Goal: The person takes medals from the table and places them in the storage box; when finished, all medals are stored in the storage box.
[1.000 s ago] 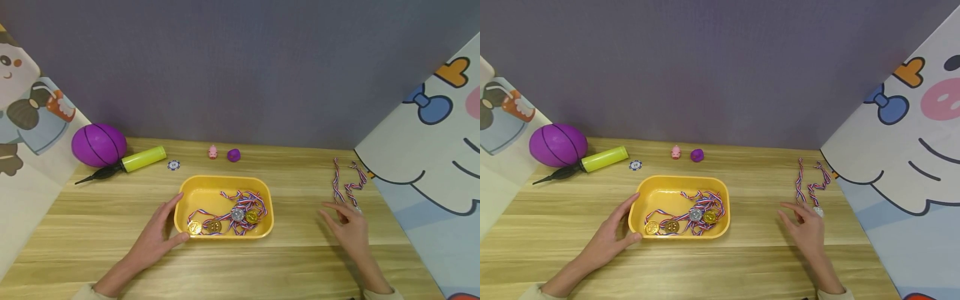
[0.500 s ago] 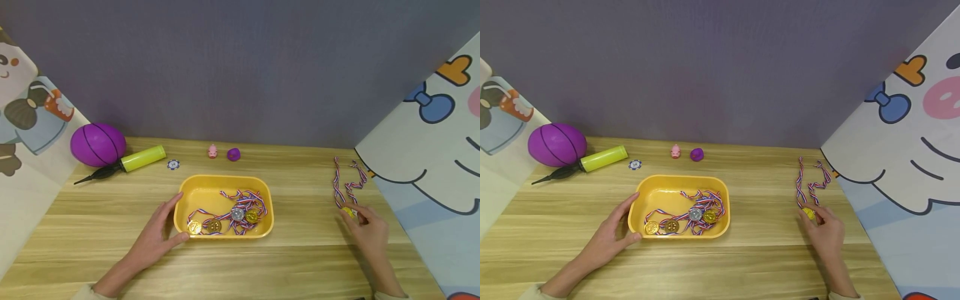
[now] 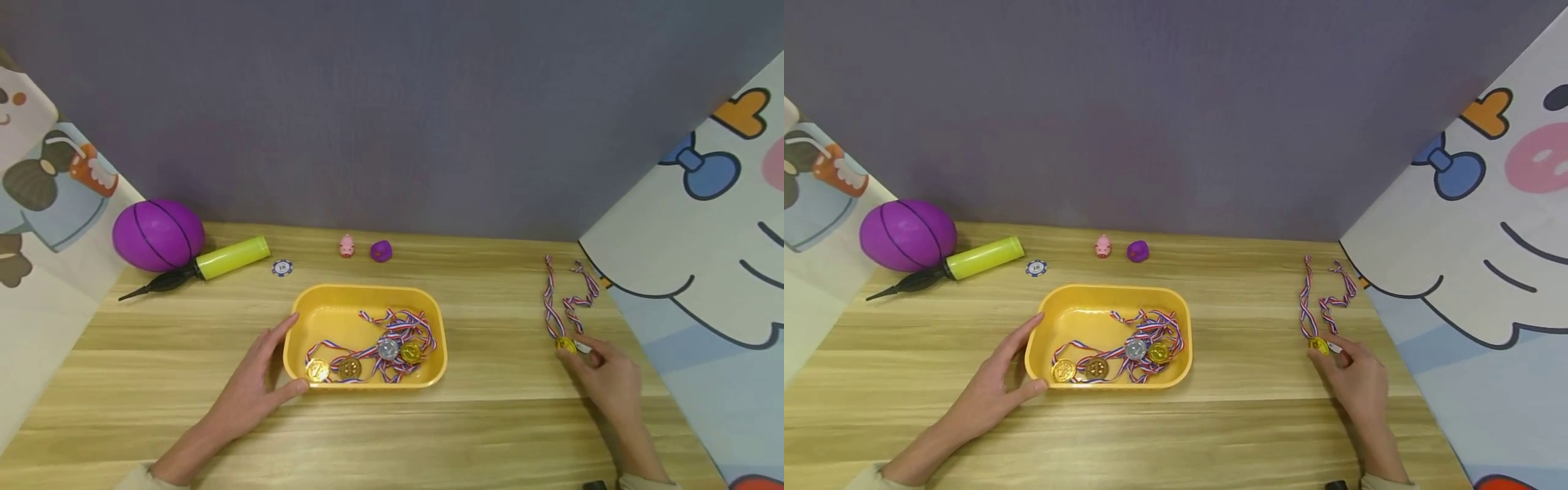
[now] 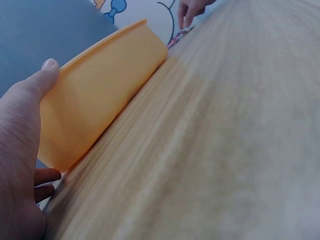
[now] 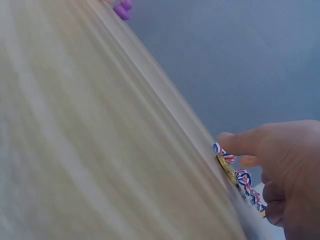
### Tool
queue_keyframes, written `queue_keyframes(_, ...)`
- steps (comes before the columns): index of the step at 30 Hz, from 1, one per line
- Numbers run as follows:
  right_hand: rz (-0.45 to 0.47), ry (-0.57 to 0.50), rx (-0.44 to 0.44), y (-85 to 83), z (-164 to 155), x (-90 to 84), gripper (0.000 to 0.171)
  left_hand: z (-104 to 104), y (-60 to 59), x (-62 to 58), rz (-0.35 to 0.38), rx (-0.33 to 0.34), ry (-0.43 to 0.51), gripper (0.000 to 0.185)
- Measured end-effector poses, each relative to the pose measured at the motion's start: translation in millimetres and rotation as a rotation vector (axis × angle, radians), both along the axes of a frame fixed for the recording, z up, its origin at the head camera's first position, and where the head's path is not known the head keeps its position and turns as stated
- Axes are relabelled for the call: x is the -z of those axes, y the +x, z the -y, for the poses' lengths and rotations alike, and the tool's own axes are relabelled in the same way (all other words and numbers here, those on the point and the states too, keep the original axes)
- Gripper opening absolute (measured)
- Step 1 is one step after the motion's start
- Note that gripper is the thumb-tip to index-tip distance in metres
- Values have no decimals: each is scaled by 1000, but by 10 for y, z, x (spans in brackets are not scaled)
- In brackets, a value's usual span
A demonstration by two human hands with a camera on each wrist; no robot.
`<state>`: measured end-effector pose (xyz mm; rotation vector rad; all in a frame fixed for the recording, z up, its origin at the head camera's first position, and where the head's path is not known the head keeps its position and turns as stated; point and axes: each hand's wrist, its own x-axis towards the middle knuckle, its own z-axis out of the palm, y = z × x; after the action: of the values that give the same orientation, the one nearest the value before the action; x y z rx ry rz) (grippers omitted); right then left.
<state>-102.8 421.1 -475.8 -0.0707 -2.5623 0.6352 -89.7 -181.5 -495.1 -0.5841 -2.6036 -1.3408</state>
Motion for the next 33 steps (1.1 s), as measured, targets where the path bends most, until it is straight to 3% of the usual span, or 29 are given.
queue_keyframes(3, 90, 22, 2, -2, -32, 21, 42, -2, -1, -7, -2, 2, 2, 112)
queue_keyframes(7, 131, 41, -18, 3, -42, 51, 40, -5, -1, -17, -7, 4, 4, 111)
queue_keyframes(14, 123, 17, -29, -4, 6, 73, 31, -5, 5, -27, -8, 1, 4, 112)
queue_keyframes(33, 115, -118, -20, 10, 149, 48, 29, -3, 12, -28, 1, -1, -1, 111)
